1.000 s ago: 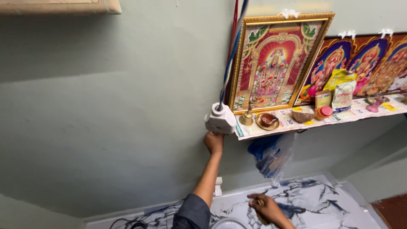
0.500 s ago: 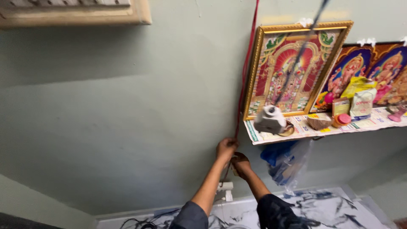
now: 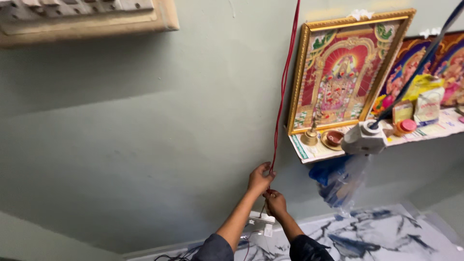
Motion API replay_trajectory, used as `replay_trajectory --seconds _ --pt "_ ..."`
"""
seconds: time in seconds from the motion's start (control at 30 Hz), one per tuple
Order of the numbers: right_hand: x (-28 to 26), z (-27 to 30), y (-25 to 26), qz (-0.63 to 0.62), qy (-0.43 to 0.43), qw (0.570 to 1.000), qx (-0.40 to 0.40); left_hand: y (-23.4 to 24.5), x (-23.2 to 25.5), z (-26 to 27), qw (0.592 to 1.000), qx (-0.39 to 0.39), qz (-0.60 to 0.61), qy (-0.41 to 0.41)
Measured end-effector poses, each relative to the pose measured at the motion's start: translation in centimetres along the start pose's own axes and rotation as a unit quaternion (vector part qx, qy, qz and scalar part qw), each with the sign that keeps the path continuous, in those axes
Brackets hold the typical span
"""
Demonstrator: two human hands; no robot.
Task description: The person wipes a red electrical wire and a wall-mounted switchboard with a cloth, then wipes a white power strip and plugs it into the switchboard. The person also wipes a white adapter and holds it near the power strip.
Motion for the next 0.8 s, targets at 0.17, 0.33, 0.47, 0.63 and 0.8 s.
replay_trajectory --seconds 0.17,0.33,0.47,0.63,0.8 --pt "1.4 1.7 1.9 0.053 0.001 0.999 0.007 -1.8 -1.7 0.4 0.995 -0.068 0.05 0.057" --pt "2.5 2.9 2.7 0.134 -0.008 0.991 -0.015 -0.6 -2.0 0.8 0.994 -0.036 0.095 0.05" --pt "2.7 4.6 3.0 0.206 0.031 0.978 -0.018 -0.7 -2.0 1.7 0.985 -0.035 0.157 0.069" --pt "3.7 5.8 4.3 0.273 0.021 0.961 -0.03 0.0 -3.1 2.0 0.976 -0.01 0.205 0.074" --pt "2.6 5.1 5.9 0.352 0.075 0.932 0.053 1.1 -3.8 2.3 0.972 -0.005 0.227 0.052"
Point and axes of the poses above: each hand's wrist, its own z-axis away from the middle knuckle, its own y-axis out of the back of the hand, x = y × z, the point moved 5 cm from there along -z, towards the middle knuckle, and after that the axes turned 3 degrees about x, right-handed, at the moved point
